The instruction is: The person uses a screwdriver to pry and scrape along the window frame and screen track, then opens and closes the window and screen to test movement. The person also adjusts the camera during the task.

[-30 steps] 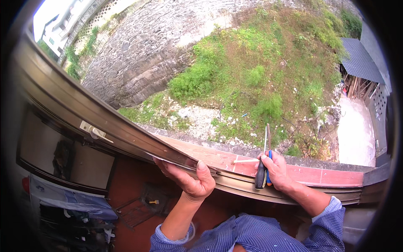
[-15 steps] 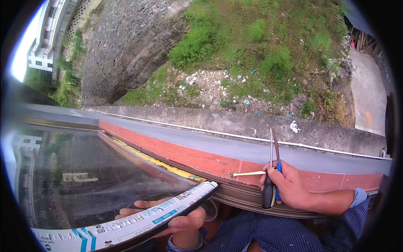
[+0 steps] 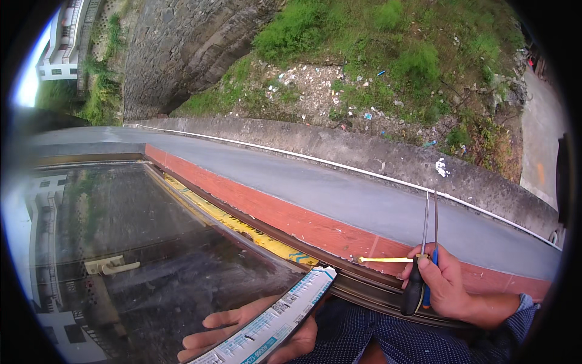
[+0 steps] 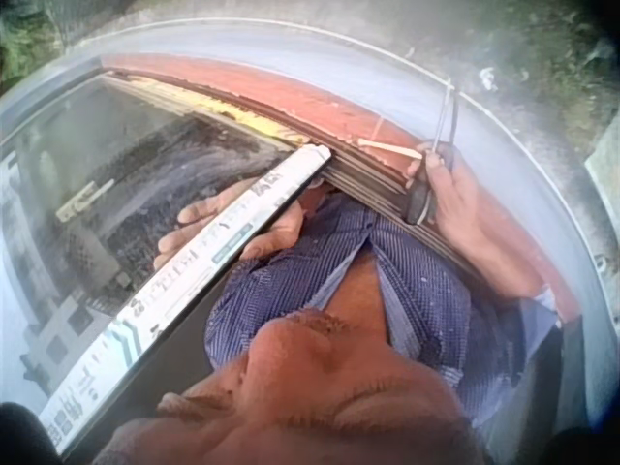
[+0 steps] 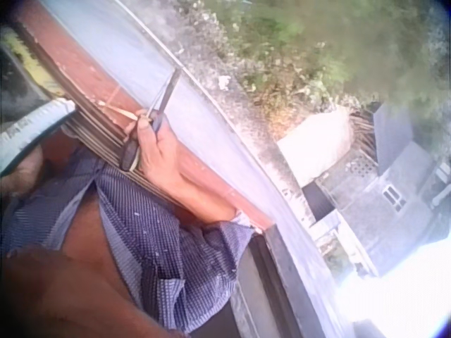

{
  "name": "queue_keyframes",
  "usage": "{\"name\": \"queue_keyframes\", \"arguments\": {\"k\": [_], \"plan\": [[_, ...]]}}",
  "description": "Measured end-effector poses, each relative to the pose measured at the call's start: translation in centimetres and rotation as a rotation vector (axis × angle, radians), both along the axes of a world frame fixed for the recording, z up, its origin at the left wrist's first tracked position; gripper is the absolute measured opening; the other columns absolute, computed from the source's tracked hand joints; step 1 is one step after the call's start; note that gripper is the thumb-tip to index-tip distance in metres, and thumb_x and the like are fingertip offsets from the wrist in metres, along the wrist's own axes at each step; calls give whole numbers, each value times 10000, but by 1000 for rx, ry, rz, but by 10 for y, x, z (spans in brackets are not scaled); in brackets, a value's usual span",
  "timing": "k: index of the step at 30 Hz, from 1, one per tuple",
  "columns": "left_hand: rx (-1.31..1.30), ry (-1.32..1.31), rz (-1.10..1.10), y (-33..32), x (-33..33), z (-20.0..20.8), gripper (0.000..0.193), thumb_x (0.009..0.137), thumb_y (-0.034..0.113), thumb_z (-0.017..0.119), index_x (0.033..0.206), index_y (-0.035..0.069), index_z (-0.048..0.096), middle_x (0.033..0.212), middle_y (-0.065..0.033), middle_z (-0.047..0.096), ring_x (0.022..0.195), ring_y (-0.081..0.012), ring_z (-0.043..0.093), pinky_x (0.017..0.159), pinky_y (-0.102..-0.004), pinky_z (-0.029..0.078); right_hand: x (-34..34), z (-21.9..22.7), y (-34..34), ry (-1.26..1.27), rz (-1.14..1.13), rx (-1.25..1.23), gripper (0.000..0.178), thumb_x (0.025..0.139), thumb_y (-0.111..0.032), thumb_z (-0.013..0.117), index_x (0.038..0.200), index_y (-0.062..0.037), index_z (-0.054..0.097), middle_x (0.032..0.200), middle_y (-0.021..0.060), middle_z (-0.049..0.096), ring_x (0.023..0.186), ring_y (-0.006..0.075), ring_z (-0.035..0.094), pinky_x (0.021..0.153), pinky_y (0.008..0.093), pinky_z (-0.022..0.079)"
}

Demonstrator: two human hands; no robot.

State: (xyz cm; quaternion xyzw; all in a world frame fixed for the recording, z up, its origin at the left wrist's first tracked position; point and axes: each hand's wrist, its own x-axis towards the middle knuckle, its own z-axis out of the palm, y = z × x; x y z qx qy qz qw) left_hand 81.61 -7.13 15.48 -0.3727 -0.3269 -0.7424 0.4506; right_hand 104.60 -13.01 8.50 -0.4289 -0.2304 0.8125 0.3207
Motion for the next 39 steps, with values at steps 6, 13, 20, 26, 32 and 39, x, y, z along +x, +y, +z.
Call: {"name": "queue_keyframes", "arguments": {"k": [6,13,20,26,32,39], "plan": [[3,-11,16,1,-1,-2,572,996,98,420,1496,-6,162,1388,-313,418,1318,-412,439,1082,-452,425,1,2,0,-46,36,31,270,1063,-228,485,1191,9,495,932,95,650,817,136,625,742,282,531],[26,-28,7,-4,2,-4,533,991,93,429,1468,-18,218,1361,-288,453,1289,-386,473,1056,-416,449,4,1,-8,-58,40,191,223,1048,-152,476,1192,18,499,928,93,650,822,133,620,749,290,531],[-427,83,126,-36,1,-8,635,1025,313,277,1556,28,75,1556,-261,215,1454,-341,270,1183,-430,290,9,0,-15,-147,133,338,253,1036,-144,517,1225,23,525,990,67,668,881,102,611,816,276,514],[-1108,239,115,-108,-10,-3,704,1037,330,224,1545,-15,-120,1620,-300,18,1511,-407,148,1219,-521,242,8,-1,-14,-122,138,394,280,1043,-176,520,1250,12,524,995,49,666,897,96,605,820,267,508],[-1122,583,-379,-149,-11,-33,403,951,259,556,1304,69,521,1316,-179,552,1252,-374,489,913,-497,550,12,13,-7,-152,223,407,297,1040,-257,545,1223,-24,539,872,43,657,777,106,625,698,275,521],[-1498,448,-760,-115,32,-47,645,948,355,675,1369,-87,468,1101,-227,654,879,-329,663,764,-414,547,4,14,8,-10,442,555,244,1016,-273,581,1051,-31,583,757,95,596,671,218,617,597,346,486]]}}
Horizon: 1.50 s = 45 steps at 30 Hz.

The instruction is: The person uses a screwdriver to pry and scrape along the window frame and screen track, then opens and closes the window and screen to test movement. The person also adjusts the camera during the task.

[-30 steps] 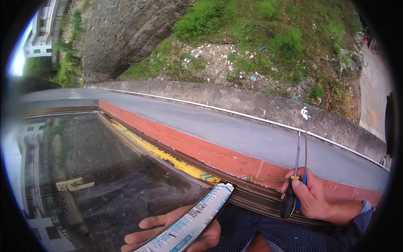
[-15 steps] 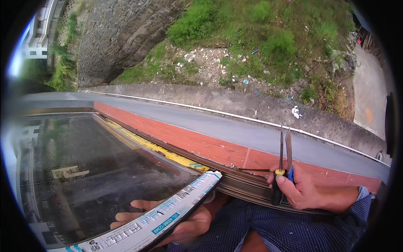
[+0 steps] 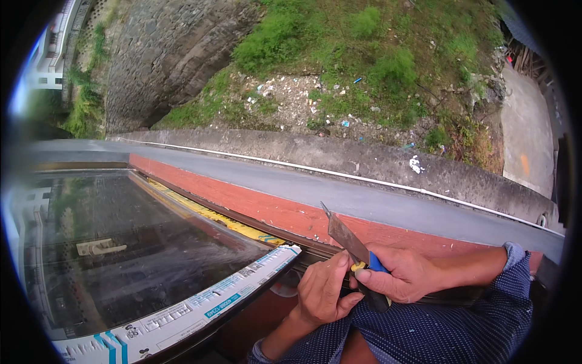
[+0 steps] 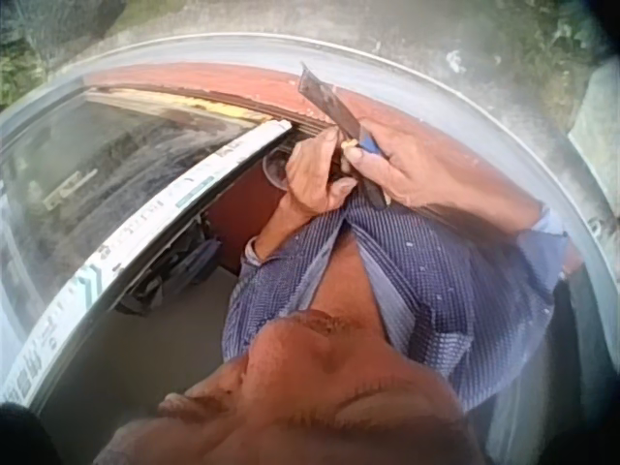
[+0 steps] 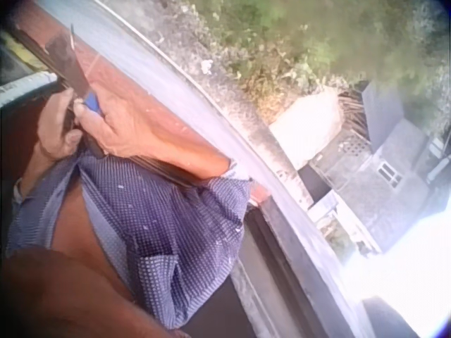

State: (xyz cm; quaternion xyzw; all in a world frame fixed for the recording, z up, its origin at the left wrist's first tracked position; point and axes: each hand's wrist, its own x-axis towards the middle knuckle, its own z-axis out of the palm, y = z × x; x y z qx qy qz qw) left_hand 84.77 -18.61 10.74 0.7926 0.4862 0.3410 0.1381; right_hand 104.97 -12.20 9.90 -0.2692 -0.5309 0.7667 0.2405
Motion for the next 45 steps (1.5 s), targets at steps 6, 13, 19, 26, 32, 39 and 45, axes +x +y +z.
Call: {"name": "queue_keyframes", "arguments": {"k": [6,13,19,26,32,39,45], "plan": [[-120,-21,83,-1,0,-8,656,935,421,679,1287,-118,552,855,-113,673,677,-216,661,574,-315,526,-2,0,13,-36,59,-22,258,1002,-278,600,937,-28,590,756,117,609,655,236,603,595,363,472],[-301,38,291,-16,-10,-2,527,877,284,776,1242,-60,617,774,-50,629,603,-131,614,535,-258,503,-1,4,32,-149,29,-126,267,1003,-287,613,997,-21,640,774,76,654,674,156,622,610,311,491],[-487,-290,117,-25,-10,-6,877,784,378,865,1366,-138,458,778,-71,656,697,-88,643,580,-185,492,-18,13,25,-146,-2,-17,254,1016,-265,573,1001,-11,586,771,132,638,689,247,644,634,366,504],[-738,-660,129,-24,5,4,1084,779,211,876,1500,-121,139,992,-153,690,853,-146,698,674,-243,567,-32,19,14,-67,-43,33,246,1009,-243,582,1013,3,583,879,178,645,790,325,664,695,396,525],[-655,-460,192,-30,8,1,846,869,91,709,1505,-121,192,963,-140,690,815,-115,680,655,-234,544,-27,14,14,-88,-58,188,241,992,-207,579,995,33,558,866,212,622,742,397,617,686,463,506],[-699,-447,258,-54,-3,-10,687,878,114,659,1454,-103,354,914,-106,671,712,-114,636,648,-252,510,-3,29,58,-237,56,388,382,984,-256,531,1216,42,472,849,274,643,745,452,643,655,505,504],[-536,-185,11,-56,-21,-11,576,791,85,683,1317,-87,522,954,-196,701,736,-274,717,662,-335,564,1,13,102,-388,22,937,385,955,-235,583,1236,3,474,756,222,657,662,440,657,570,515,514]]}}
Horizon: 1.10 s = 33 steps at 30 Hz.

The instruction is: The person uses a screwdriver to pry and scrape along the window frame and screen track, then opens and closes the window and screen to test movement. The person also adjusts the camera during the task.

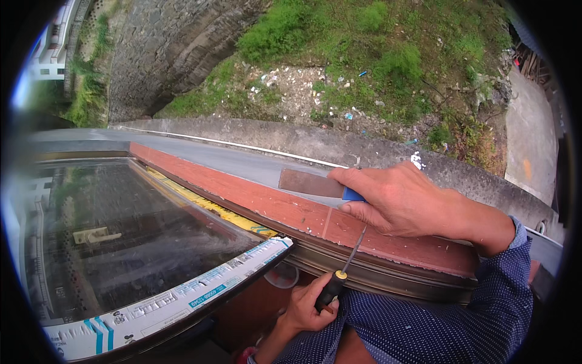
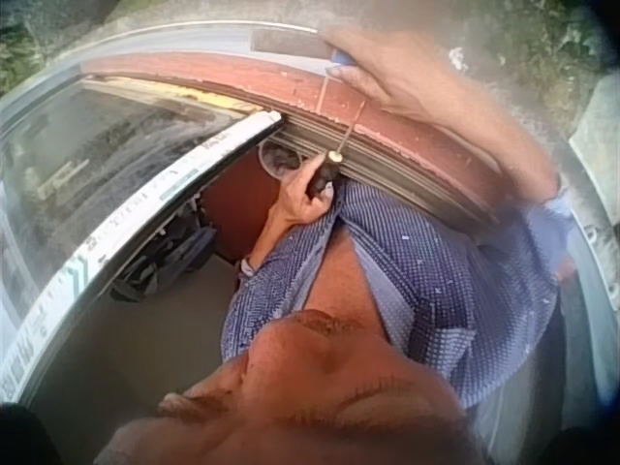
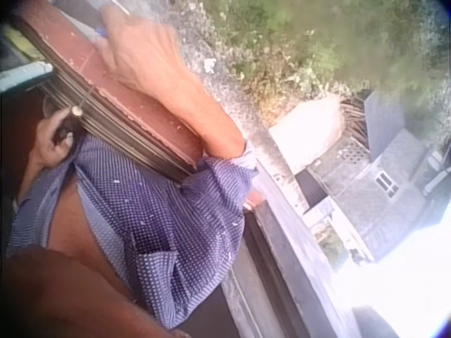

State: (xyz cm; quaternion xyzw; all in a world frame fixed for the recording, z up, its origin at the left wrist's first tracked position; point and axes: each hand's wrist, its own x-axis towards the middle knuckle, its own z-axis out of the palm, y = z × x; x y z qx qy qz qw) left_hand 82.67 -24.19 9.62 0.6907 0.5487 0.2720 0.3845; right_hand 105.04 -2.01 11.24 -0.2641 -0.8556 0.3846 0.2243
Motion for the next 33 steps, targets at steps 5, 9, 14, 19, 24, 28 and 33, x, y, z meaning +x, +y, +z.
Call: {"name": "queue_keyframes", "arguments": {"k": [5,9,14,19,24,28,33], "plan": [[-41,-45,-55,0,-4,-6,539,756,93,715,1257,-54,582,1003,-220,707,768,-332,725,655,-368,578,-20,-12,2,-245,307,92,327,928,-212,573,1205,-45,523,782,177,679,665,379,678,559,492,522],[-28,-39,-82,3,-5,-9,520,746,104,752,1222,-40,601,975,-199,714,746,-328,723,638,-369,576,-34,-19,4,-235,441,169,429,865,-195,590,1268,-48,560,758,130,655,652,329,679,536,456,521],[-59,-37,-93,8,-6,-7,494,741,118,769,1189,-31,620,920,-178,719,705,-314,715,614,-366,570,-49,-14,14,-307,461,262,321,826,-194,611,1116,-59,638,757,110,655,645,290,679,569,442,521],[-76,-41,-99,10,-7,-8,467,737,121,772,1158,-28,637,842,-159,714,639,-291,698,576,-356,556,-75,18,19,-544,569,266,119,800,-183,638,850,-108,715,732,75,697,651,253,680,658,404,471],[-54,-63,-87,11,-6,-11,438,734,132,780,1121,-29,652,767,-141,701,597,-273,686,553,-348,547,-94,52,18,-648,631,511,85,794,-203,673,767,-149,732,734,11,712,700,190,667,697,363,400],[-42,-79,-90,12,-6,-12,437,736,136,781,1117,-33,650,762,-147,699,592,-271,685,548,-348,546,-106,68,23,-666,693,677,81,794,-228,687,789,-170,743,729,-24,703,729,173,656,683,358,376],[-61,-84,-97,13,-7,-12,443,739,139,780,1124,-34,645,765,-149,699,593,-275,686,545,-352,547,-119,56,21,-512,635,895,75,784,-237,697,771,-180,743,718,-31,698,712,182,648,687,356,377]]}}
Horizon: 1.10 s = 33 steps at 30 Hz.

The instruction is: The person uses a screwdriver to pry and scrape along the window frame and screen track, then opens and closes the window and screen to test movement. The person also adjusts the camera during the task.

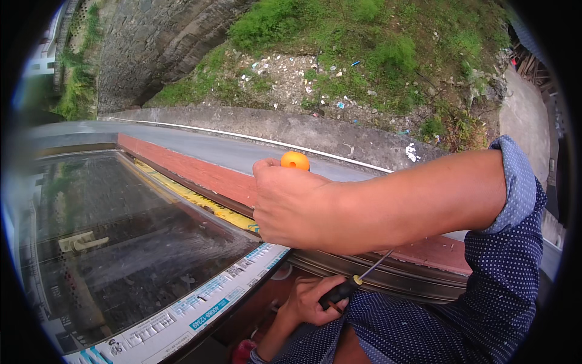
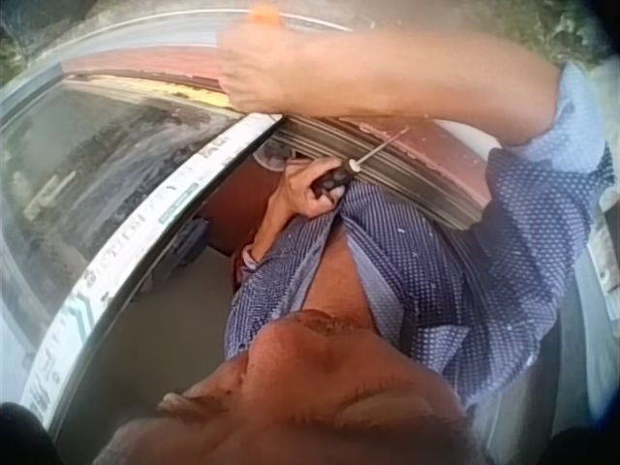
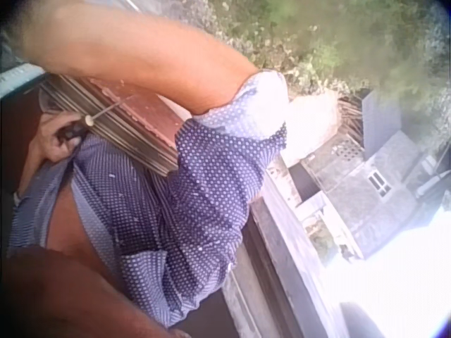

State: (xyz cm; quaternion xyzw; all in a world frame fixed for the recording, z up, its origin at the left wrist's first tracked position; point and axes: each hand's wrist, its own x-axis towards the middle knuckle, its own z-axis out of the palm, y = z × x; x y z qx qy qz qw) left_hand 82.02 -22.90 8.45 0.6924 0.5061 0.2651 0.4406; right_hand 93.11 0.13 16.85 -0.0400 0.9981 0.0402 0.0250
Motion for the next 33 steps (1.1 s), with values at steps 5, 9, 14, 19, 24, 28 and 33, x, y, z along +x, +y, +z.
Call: {"name": "queue_keyframes", "arguments": {"k": [5,9,14,19,24,28,33], "plan": [[-11,-13,-3,0,0,-1,432,739,138,779,1113,-35,650,771,-150,702,605,-278,694,552,-351,550,-4,-24,7,106,-47,-161,104,733,-250,706,671,-168,717,660,-15,689,638,191,648,661,352,403],[12,-19,2,2,1,0,414,737,134,777,1095,-36,657,775,-149,705,621,-280,701,566,-349,556,-1,-31,15,97,-42,-200,82,723,-235,718,705,-157,734,686,0,703,640,203,677,553,361,451],[18,-12,12,4,2,2,380,732,127,776,1059,-35,672,776,-140,706,624,-261,694,582,-329,552,-5,-34,17,114,-20,-208,83,727,-219,726,757,-147,753,741,11,727,702,213,710,538,384,498],[36,-19,13,6,3,1,348,725,114,772,1025,-38,684,772,-128,703,604,-225,675,577,-296,533,-10,-36,18,29,0,-246,95,703,-205,729,768,-141,755,763,22,737,733,224,718,557,388,521],[36,-19,24,3,4,1,358,726,111,771,1037,-41,680,788,-139,706,619,-238,686,584,-305,540,-9,-41,18,166,10,-274,36,606,-175,722,620,-149,701,631,36,687,633,235,691,514,373,464],[41,-17,33,1,3,0,365,727,113,774,1041,-45,678,805,-159,708,637,-248,697,600,-305,551,-16,-33,19,142,44,-243,50,613,-168,722,633,-126,703,670,56,704,654,237,706,455,383,477],[21,-16,34,0,3,-1,381,721,119,779,1047,-47,672,824,-164,716,654,-250,708,612,-308,557,-11,-29,27,228,29,-362,90,610,-171,708,637,-86,701,659,92,696,667,284,709,515,426,526]]}}
